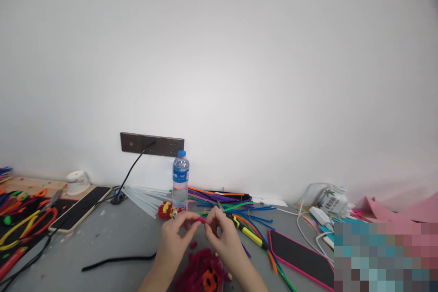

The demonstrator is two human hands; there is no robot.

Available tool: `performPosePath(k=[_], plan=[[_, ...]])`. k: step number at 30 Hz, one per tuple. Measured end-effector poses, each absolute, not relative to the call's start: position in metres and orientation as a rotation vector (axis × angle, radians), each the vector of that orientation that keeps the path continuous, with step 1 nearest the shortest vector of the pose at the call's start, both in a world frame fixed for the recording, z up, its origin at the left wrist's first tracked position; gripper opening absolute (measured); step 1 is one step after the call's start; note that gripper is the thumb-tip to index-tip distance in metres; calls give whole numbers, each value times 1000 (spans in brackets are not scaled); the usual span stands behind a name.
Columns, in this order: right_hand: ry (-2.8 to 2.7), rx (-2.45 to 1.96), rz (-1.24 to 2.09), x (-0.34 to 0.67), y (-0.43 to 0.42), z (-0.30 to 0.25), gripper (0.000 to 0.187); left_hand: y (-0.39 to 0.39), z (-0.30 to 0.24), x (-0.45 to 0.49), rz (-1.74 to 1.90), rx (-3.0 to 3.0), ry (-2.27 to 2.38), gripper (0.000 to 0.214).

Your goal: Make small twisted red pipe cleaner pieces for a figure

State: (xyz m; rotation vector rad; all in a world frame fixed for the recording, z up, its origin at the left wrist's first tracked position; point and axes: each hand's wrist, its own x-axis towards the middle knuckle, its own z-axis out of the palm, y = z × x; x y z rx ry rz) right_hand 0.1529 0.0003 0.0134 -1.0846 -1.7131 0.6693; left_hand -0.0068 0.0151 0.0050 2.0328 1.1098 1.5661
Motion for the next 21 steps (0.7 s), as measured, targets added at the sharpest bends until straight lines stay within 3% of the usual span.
performPosePath(k=[7, 21], plan=[[-1735, -1067, 674, 151, -2, 12, 18, 15, 7, -7, 1658, 2087, 1017, 17], [-1717, -1108, 625, 152, -2, 14, 18, 16, 2, -6, 1538, 2033, 995, 9]])
